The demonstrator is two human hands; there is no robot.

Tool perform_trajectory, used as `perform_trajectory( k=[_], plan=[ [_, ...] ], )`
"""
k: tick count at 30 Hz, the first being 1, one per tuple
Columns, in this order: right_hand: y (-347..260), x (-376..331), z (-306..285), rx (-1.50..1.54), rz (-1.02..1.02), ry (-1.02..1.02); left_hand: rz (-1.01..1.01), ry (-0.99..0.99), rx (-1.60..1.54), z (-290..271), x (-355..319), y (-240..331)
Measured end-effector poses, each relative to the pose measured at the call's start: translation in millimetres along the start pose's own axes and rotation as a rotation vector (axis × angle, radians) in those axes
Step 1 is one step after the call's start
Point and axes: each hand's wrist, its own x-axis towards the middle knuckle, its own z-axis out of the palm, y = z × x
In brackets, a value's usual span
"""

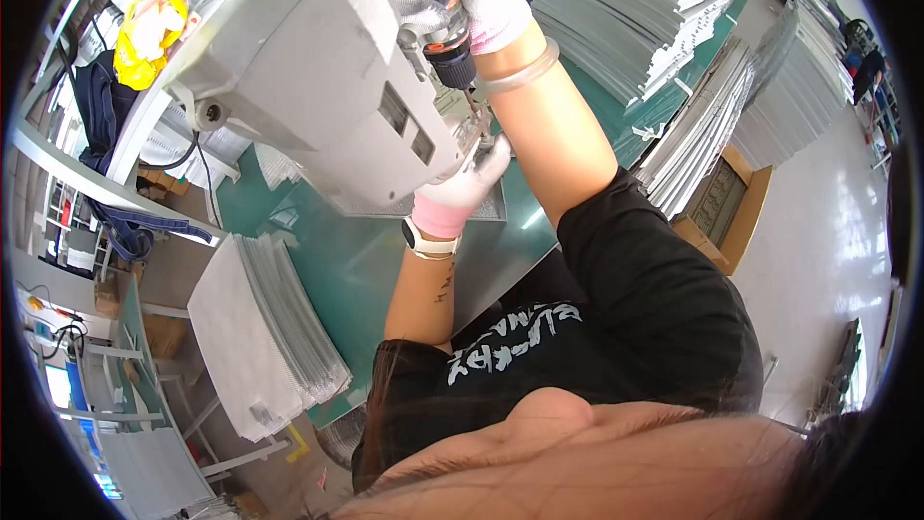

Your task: Assembling industrial mesh filters by mounting metal brackets and frame components using a power drill and a mallet.

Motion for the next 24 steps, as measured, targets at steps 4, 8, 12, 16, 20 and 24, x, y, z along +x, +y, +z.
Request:
perform_trajectory(
  k=[4, 8, 12, 16, 20, 24],
  plan=[
    [4, 4, -6, -0.175, -0.052, -0.063, -0.029, 0.127, -0.038, 3, -8, 0],
    [4, 13, -8, -0.237, 0.010, -0.056, 0.073, 0.166, 0.097, -3, -10, 3],
    [-47, 20, 15, -0.489, -0.115, 0.386, 0.078, 0.027, 0.197, -14, -9, 8],
    [-71, 26, 11, -0.371, -0.202, 0.331, 0.157, 0.116, 0.200, -24, -17, 19],
    [-65, 14, 9, -0.224, -0.100, 0.218, 0.127, -0.209, 0.170, -78, -66, 68],
    [-54, -1, 26, -0.223, -0.052, 0.364, 0.150, -0.689, -0.007, -115, -176, 82]
  ],
)
